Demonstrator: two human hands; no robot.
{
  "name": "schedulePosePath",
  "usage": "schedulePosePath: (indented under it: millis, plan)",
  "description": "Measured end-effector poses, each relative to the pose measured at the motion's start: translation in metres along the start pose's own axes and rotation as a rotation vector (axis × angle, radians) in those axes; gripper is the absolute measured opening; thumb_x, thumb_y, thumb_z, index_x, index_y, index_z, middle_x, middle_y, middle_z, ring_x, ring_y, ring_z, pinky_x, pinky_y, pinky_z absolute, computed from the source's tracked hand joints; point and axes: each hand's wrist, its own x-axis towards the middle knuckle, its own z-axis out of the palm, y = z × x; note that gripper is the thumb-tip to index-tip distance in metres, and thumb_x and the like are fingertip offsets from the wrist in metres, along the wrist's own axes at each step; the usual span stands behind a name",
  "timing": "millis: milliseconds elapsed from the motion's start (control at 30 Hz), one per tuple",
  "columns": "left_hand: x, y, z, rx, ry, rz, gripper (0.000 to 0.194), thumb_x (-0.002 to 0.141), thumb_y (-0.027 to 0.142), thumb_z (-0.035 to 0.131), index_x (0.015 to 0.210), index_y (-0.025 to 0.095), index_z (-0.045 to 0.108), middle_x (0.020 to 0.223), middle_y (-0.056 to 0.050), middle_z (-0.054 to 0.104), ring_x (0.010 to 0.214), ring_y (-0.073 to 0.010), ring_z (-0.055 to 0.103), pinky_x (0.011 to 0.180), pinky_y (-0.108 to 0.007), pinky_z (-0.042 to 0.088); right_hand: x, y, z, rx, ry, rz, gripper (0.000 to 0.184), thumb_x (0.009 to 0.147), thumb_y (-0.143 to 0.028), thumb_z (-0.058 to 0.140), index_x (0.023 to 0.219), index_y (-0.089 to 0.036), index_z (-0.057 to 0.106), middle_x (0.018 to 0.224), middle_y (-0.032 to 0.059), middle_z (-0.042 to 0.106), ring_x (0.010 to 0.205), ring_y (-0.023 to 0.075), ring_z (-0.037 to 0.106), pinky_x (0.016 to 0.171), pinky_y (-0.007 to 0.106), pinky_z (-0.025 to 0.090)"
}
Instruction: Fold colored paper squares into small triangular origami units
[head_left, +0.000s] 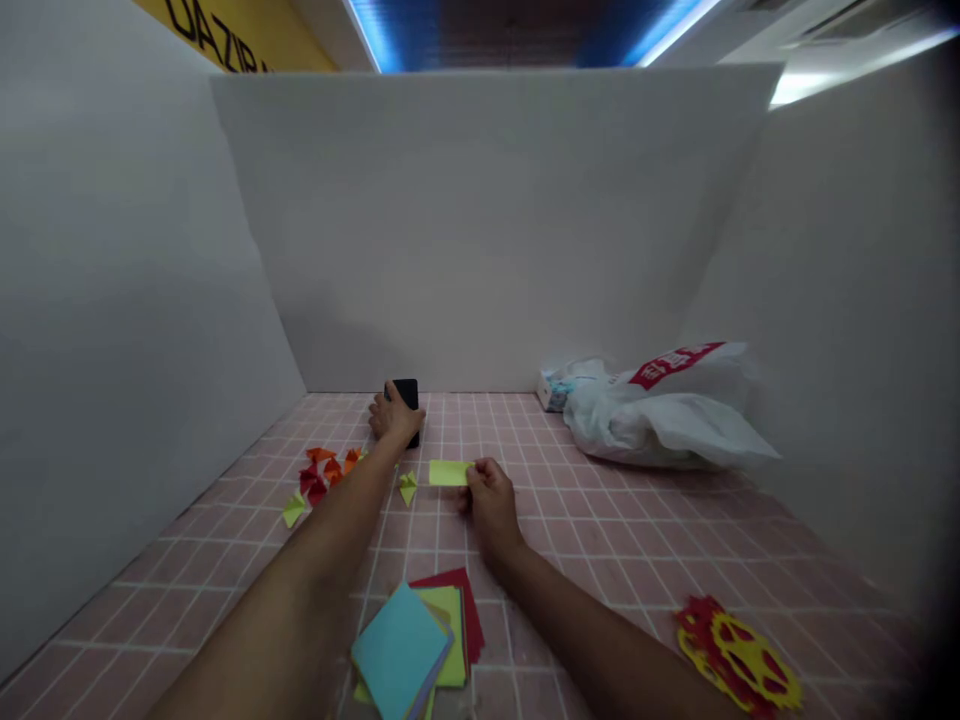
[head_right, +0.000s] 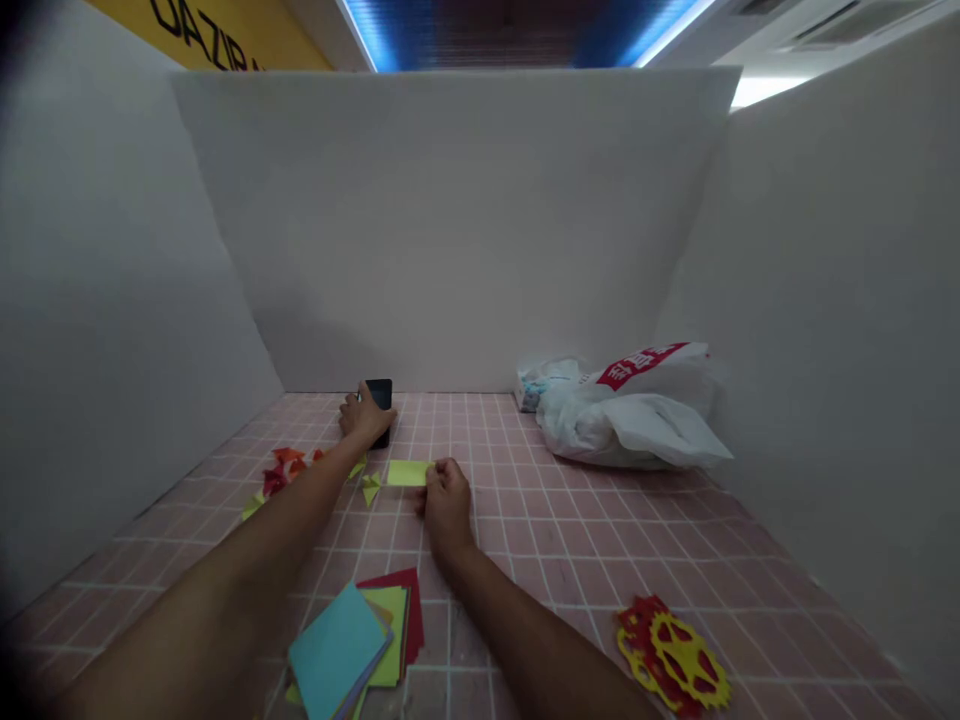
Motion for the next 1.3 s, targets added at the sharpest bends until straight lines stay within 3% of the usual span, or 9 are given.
schedulePosePath:
  millis: [200, 767, 933, 1067, 1133, 1233, 1300]
  plan:
    - [0.004, 0.005, 0.011, 0.015, -0.024, -0.059, 0.084, 0.073, 0.038, 0.063, 0.145, 0.021, 0.024, 0.134, -0.021, 0.041, 0.12, -0.0393, 0.044, 0.09, -0.05, 0.043, -0.001, -0.002, 0.0, 0.003, 0.0, 0.018, 0.02, 0.074, -0.037, 0.054, 0.079, -0.021, 0.044, 0.05, -0.0095, 0.049, 0.037, 0.0073, 0.043, 0.035, 0.018, 0.033]
    - [0.004, 0.01, 0.011, -0.084, -0.03, -0.077, 0.076, 0.075, 0.037, 0.063, 0.141, 0.025, 0.027, 0.133, -0.021, 0.04, 0.119, -0.0418, 0.044, 0.09, -0.053, 0.041, 0.0, -0.001, -0.001, -0.021, -0.011, 0.008, 0.018, 0.075, -0.037, 0.053, 0.079, -0.021, 0.045, 0.049, -0.0091, 0.048, 0.036, 0.0077, 0.042, 0.034, 0.019, 0.032]
    - [0.02, -0.004, -0.001, -0.203, -0.149, -0.084, 0.099, 0.063, 0.043, 0.076, 0.144, 0.022, 0.022, 0.134, -0.026, 0.042, 0.119, -0.0446, 0.047, 0.09, -0.054, 0.041, -0.002, -0.002, -0.001, -0.024, -0.022, 0.006, 0.017, 0.076, -0.036, 0.053, 0.079, -0.021, 0.044, 0.05, -0.0095, 0.049, 0.036, 0.0074, 0.042, 0.035, 0.018, 0.033]
    - [0.035, -0.029, -0.018, -0.356, -0.255, -0.037, 0.106, 0.057, 0.033, 0.083, 0.143, 0.022, 0.023, 0.13, -0.021, 0.053, 0.117, -0.0353, 0.054, 0.088, -0.041, 0.046, -0.003, -0.004, 0.0, -0.012, -0.024, 0.016, 0.018, 0.075, -0.036, 0.053, 0.079, -0.021, 0.044, 0.05, -0.0097, 0.049, 0.036, 0.0068, 0.042, 0.035, 0.017, 0.033]
    - [0.039, -0.04, -0.025, -0.433, -0.313, -0.021, 0.102, 0.057, 0.025, 0.084, 0.141, 0.019, 0.026, 0.123, -0.018, 0.059, 0.112, -0.0306, 0.058, 0.084, -0.035, 0.048, -0.004, -0.005, 0.0, -0.011, -0.022, 0.018, 0.018, 0.075, -0.036, 0.053, 0.079, -0.021, 0.044, 0.05, -0.0096, 0.049, 0.036, 0.0067, 0.042, 0.034, 0.017, 0.033]
    - [0.044, -0.048, -0.025, -0.511, -0.38, -0.038, 0.096, 0.054, 0.019, 0.086, 0.135, 0.018, 0.036, 0.114, -0.015, 0.065, 0.105, -0.0296, 0.061, 0.081, -0.035, 0.051, -0.004, -0.006, 0.001, -0.009, -0.027, 0.023, 0.017, 0.075, -0.035, 0.053, 0.079, -0.021, 0.045, 0.05, -0.0094, 0.049, 0.036, 0.0067, 0.042, 0.034, 0.017, 0.033]
    - [0.048, -0.048, -0.021, -0.548, -0.419, -0.064, 0.073, 0.063, 0.023, 0.082, 0.127, 0.016, 0.047, 0.109, -0.013, 0.066, 0.1, -0.0269, 0.063, 0.081, -0.036, 0.052, -0.003, -0.005, 0.0, -0.005, -0.032, 0.025, 0.018, 0.075, -0.036, 0.053, 0.079, -0.021, 0.045, 0.05, -0.0093, 0.049, 0.036, 0.0067, 0.042, 0.034, 0.017, 0.033]
